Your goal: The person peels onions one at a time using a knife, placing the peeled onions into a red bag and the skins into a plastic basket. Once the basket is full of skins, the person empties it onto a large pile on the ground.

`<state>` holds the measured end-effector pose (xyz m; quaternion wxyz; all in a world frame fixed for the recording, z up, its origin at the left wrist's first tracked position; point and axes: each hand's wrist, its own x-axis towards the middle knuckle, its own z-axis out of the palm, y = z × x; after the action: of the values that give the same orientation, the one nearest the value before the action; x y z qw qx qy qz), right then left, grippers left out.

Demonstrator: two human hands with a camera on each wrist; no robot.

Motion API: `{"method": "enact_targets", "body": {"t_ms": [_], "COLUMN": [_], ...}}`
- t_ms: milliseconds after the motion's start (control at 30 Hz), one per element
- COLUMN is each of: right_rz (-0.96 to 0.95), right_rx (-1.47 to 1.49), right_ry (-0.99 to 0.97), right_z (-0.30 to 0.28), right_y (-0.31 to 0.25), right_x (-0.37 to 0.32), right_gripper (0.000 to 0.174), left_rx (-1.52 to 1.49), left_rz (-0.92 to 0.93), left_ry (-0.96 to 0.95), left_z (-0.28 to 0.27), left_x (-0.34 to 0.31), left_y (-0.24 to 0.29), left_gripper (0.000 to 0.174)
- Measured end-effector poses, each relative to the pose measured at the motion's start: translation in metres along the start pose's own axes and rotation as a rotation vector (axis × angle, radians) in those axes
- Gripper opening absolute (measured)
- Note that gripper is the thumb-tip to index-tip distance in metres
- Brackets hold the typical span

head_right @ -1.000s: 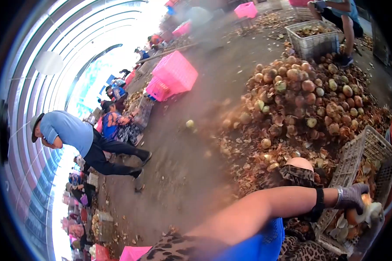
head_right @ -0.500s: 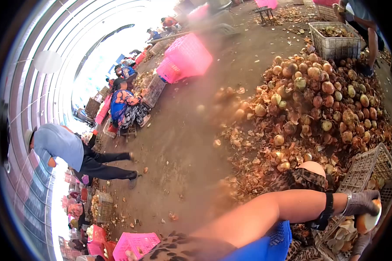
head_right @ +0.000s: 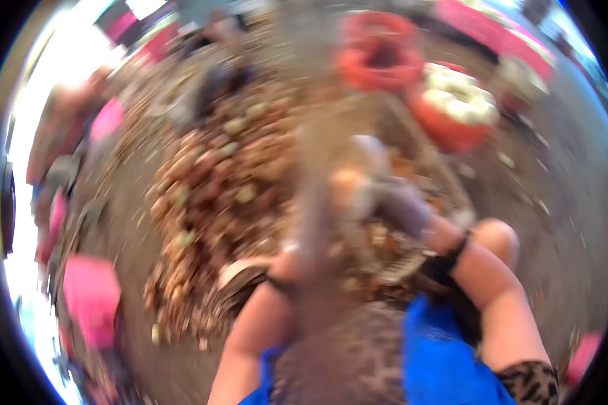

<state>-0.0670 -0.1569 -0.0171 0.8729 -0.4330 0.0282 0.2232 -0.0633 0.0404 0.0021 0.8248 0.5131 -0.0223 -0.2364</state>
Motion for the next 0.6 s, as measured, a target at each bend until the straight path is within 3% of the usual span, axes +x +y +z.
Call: {"method": "enact_targets", "body": {"t_ms": [67,167,200,300,400,500,600], "right_rz": [-0.199,-0.127,-0.118,-0.076,-0.103,-0.378,-0.699], "right_rx": [-0.271,-0.506,-0.574,-0.599,-0.634,-1.203,-1.499], "right_ry": [0.185,0.352,0.371,0.448,0.572,0.556,0.457], "right_z": [-0.013,0.018,0.014,0.005,-0.026,-0.056,-0.054], "right_y": [0.004,-0.038,-0.039,-0.043,-0.04,-0.053,-0.056], "right_x": [0.004,-0.023,-0.024,-0.023,-0.012,-0.015,-0.031], "right_gripper": [0.015,0.018,0.018,0.018,0.015,0.022,0.029], "left_rx": [0.056,-0.178,-0.408,-0.41,-0.33,-0.286,-0.507], "left_rz": [-0.026,-0.181,-0.274,-0.295,-0.201,-0.134,-0.217], "left_ry": [0.004,-0.002,0.0,-0.139,-0.22,-0.371,-0.224], "left_z": [0.005,0.016,0.021,0.021,0.043,0.076,0.084], "left_x": [0.016,0.023,0.022,0.032,0.033,0.026,0.019], "left_y": [-0.003,-0.022,-0.027,-0.039,-0.034,-0.002,0.003], "left_gripper": [0.068,0.077,0.078,0.075,0.07,0.06,0.06]}}
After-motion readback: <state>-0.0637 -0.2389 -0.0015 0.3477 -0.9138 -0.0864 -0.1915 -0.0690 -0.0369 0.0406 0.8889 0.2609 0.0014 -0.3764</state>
